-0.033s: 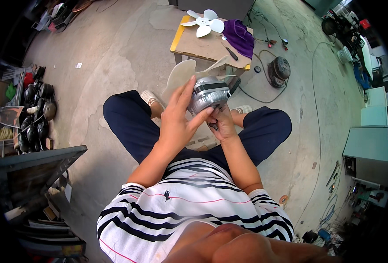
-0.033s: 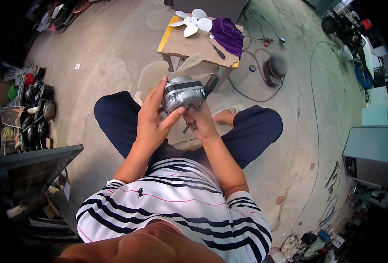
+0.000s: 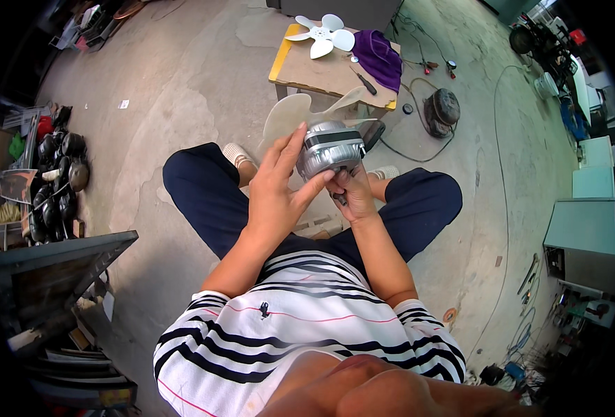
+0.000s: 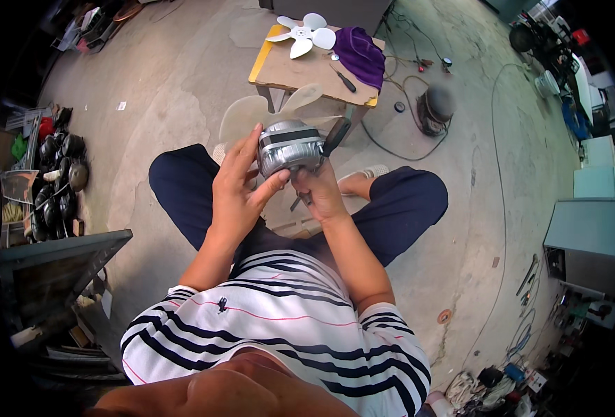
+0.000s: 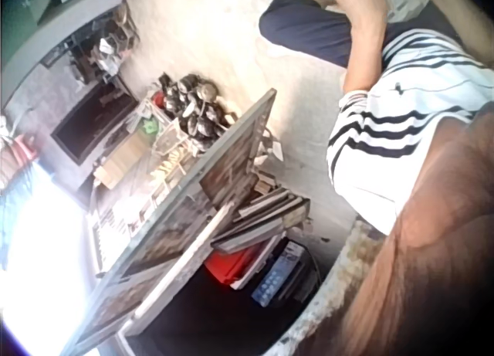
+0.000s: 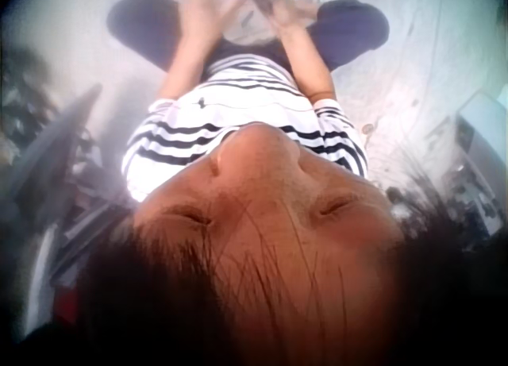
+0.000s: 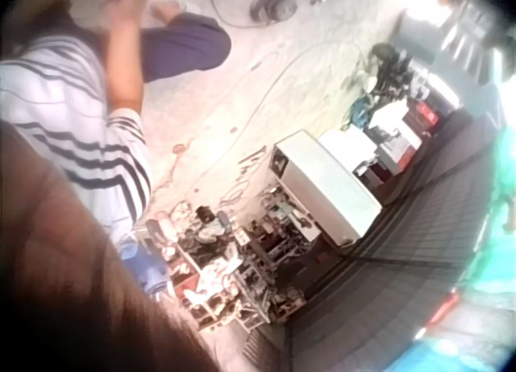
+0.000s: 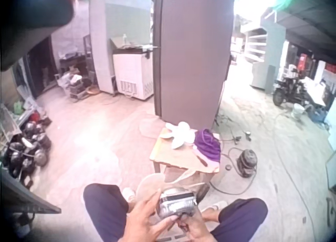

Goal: The person manipulates a small fan motor and plastic fan blade by hand, using a screwdriver to tighten components and fitting the blades onto the shaft.

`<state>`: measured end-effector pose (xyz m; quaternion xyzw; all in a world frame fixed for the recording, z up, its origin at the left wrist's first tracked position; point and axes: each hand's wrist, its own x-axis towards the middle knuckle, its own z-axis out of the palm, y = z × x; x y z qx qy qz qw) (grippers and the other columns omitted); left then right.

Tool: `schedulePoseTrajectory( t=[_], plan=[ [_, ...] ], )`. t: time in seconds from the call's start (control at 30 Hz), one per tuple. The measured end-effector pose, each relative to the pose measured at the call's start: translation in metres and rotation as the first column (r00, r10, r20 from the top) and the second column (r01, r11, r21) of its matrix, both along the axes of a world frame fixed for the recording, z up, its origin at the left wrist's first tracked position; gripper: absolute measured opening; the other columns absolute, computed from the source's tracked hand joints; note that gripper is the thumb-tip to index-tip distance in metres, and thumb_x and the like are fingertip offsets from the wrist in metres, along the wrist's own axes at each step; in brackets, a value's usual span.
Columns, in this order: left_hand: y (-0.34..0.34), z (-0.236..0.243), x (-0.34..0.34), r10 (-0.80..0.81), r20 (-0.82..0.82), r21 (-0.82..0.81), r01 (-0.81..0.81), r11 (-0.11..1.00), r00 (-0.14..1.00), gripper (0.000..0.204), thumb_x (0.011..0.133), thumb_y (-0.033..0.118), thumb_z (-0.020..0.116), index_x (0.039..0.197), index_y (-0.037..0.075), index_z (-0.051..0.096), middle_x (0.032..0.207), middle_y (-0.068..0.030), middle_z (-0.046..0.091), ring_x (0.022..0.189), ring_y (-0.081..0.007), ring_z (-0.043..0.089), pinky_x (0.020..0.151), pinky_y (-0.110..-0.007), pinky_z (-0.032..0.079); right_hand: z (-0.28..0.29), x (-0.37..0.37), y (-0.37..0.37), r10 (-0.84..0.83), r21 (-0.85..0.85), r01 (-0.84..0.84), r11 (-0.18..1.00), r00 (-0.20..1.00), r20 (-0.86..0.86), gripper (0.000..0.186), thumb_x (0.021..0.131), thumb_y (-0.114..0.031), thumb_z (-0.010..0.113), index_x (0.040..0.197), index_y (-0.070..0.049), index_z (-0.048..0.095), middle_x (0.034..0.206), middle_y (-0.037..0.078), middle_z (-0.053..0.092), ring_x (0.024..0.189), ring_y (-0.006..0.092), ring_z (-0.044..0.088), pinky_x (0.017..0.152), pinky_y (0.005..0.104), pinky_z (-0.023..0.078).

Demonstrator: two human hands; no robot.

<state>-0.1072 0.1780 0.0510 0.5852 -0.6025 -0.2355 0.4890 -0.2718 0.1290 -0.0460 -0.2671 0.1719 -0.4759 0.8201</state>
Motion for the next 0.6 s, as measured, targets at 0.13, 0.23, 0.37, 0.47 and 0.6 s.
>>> schedulePoseTrajectory(
  t=[0.13, 0.23, 0.37, 0.47, 0.6],
  plan=[
    [0.003, 0.002, 0.020, 0.094, 0.189, -0.076, -0.081, 0.994, 0.977, 0.068, 0.073, 0.024, 0.093, 0.134, 0.006, 0.068, 0.125, -0.0154, 0.068, 0.109, -0.0273, 0.069, 0.090, -0.034, 0.056, 0.007, -0.008, -0.004, -0.157, -0.142, 0.130, 0.981, 0.969, -0.194, 0.084, 0.081, -0.014, 0.088, 0.149, -0.003, 0.041, 0.130, 0.006, 0.060, 0.113, 0.0142, 0.059, 0.094, 0.0287, 0.048],
    [0.005, -0.004, 0.026, 0.087, -0.061, 0.232, -0.071, 0.970, 0.994, 0.068, 0.072, 0.024, 0.093, 0.134, 0.008, 0.068, 0.123, -0.0143, 0.069, 0.106, -0.0269, 0.069, 0.091, -0.035, 0.056, 0.022, -0.009, -0.007, -0.253, -0.286, 0.172, 0.943, 0.927, -0.276, 0.086, 0.080, -0.004, 0.087, 0.151, 0.000, 0.038, 0.135, 0.010, 0.059, 0.122, 0.0182, 0.059, 0.103, 0.0323, 0.049],
    [0.005, 0.000, 0.033, -0.009, -0.032, 0.184, 0.014, 0.983, 0.999, 0.076, 0.073, 0.017, 0.093, 0.141, 0.007, 0.062, 0.131, -0.0127, 0.063, 0.113, -0.0228, 0.065, 0.100, -0.037, 0.053, 0.020, -0.012, -0.013, -0.297, -0.432, 0.147, 0.890, 0.905, -0.304, 0.085, 0.079, 0.007, 0.083, 0.151, 0.002, 0.038, 0.137, 0.013, 0.058, 0.125, 0.0202, 0.060, 0.104, 0.0335, 0.051],
    [-0.009, -0.009, 0.034, -0.187, 0.133, -0.044, 0.195, 0.980, 0.973, 0.085, 0.077, 0.016, 0.090, 0.151, 0.007, 0.050, 0.147, -0.0149, 0.051, 0.129, -0.0233, 0.056, 0.111, -0.041, 0.046, 0.028, -0.015, -0.011, -0.289, -0.468, 0.089, 0.879, 0.880, -0.376, 0.085, 0.079, 0.007, 0.084, 0.151, 0.003, 0.039, 0.136, 0.013, 0.059, 0.123, 0.0202, 0.061, 0.100, 0.0317, 0.053],
    [-0.023, -0.034, 0.031, -0.335, -0.220, 0.063, 0.357, 0.932, 0.916, 0.082, 0.079, 0.019, 0.088, 0.150, 0.007, 0.050, 0.143, -0.0152, 0.054, 0.130, -0.0303, 0.056, 0.111, -0.042, 0.046, 0.029, -0.021, -0.009, -0.290, -0.511, 0.020, 0.859, 0.843, -0.454, 0.082, 0.078, 0.012, 0.082, 0.149, 0.003, 0.043, 0.134, 0.014, 0.061, 0.120, 0.0192, 0.063, 0.098, 0.0325, 0.056]
  ],
)
